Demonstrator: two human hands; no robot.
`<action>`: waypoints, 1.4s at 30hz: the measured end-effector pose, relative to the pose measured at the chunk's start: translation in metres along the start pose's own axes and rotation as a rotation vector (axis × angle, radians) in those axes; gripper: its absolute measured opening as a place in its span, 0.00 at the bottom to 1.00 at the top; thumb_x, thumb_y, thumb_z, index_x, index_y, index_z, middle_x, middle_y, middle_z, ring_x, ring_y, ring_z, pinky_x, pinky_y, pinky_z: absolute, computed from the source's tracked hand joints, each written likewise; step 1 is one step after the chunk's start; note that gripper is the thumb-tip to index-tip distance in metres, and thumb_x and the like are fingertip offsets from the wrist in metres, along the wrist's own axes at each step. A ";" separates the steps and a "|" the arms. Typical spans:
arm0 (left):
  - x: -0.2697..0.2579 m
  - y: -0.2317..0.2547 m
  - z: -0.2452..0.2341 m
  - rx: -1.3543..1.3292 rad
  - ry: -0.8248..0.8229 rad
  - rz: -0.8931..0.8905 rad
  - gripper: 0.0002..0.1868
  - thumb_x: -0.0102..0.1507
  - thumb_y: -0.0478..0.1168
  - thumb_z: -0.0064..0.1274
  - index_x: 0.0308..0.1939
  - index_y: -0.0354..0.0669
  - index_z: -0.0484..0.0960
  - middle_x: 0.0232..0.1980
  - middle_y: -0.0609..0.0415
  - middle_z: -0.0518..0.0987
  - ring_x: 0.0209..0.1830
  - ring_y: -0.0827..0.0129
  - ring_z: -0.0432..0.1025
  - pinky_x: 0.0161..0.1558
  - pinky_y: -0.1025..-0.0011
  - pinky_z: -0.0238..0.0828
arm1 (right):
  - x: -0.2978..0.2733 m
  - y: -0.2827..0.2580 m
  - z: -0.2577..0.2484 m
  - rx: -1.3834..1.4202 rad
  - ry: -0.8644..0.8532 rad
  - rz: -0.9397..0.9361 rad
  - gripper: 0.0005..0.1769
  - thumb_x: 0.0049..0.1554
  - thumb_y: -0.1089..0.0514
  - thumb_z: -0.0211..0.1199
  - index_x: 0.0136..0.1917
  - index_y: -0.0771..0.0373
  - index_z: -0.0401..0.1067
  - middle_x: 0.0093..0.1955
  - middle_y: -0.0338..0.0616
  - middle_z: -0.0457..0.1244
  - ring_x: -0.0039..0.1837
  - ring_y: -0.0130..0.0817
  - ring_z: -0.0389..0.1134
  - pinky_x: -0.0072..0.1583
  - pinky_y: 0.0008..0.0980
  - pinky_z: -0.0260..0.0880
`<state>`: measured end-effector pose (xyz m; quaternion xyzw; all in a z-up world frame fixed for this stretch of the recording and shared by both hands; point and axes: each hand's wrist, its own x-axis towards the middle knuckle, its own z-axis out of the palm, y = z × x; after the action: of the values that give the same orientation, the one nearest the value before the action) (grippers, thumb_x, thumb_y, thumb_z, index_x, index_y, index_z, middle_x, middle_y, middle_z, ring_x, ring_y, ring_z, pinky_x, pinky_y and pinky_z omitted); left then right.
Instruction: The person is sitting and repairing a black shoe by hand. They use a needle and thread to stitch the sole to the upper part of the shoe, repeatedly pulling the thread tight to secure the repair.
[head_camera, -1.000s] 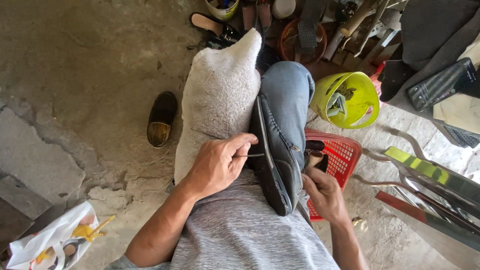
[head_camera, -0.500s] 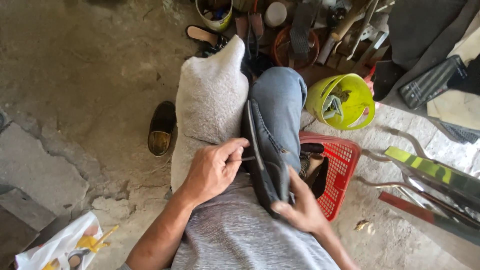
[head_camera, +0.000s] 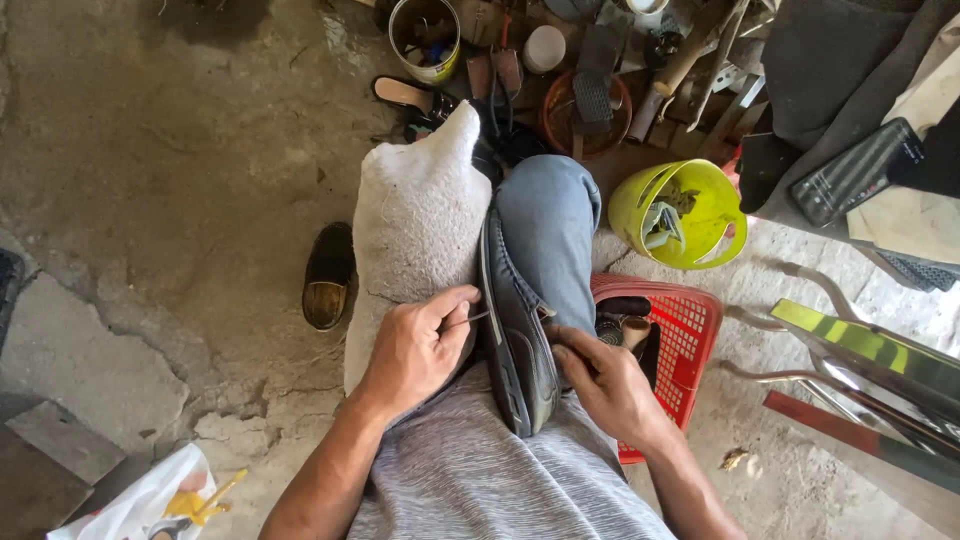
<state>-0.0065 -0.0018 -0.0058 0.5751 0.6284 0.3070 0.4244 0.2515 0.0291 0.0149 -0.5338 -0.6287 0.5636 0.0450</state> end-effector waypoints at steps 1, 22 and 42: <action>0.000 0.000 0.000 -0.001 -0.006 -0.001 0.12 0.65 0.31 0.50 0.52 0.38 0.83 0.22 0.58 0.78 0.16 0.74 0.68 0.23 0.70 0.65 | -0.002 0.004 0.001 0.003 0.002 0.005 0.20 0.63 0.54 0.54 0.64 0.64 0.74 0.49 0.39 0.74 0.42 0.23 0.68 0.42 0.29 0.68; 0.005 -0.004 0.015 0.175 0.034 0.135 0.13 0.61 0.27 0.52 0.49 0.40 0.82 0.21 0.64 0.73 0.15 0.77 0.68 0.19 0.73 0.69 | -0.028 0.032 0.007 0.211 0.047 -0.241 0.17 0.62 0.61 0.58 0.61 0.71 0.76 0.49 0.39 0.75 0.45 0.20 0.73 0.45 0.21 0.77; 0.000 0.041 -0.023 0.078 0.271 0.169 0.12 0.66 0.33 0.55 0.54 0.38 0.83 0.39 0.42 0.83 0.32 0.52 0.79 0.32 0.62 0.77 | -0.011 0.058 0.035 1.807 0.109 0.096 0.33 0.46 0.63 0.53 0.65 0.76 0.69 0.53 0.71 0.68 0.55 0.65 0.73 0.60 0.61 0.71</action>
<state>-0.0081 0.0067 0.0400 0.5955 0.6405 0.3916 0.2858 0.2691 -0.0137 -0.0360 -0.3466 0.0789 0.8176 0.4530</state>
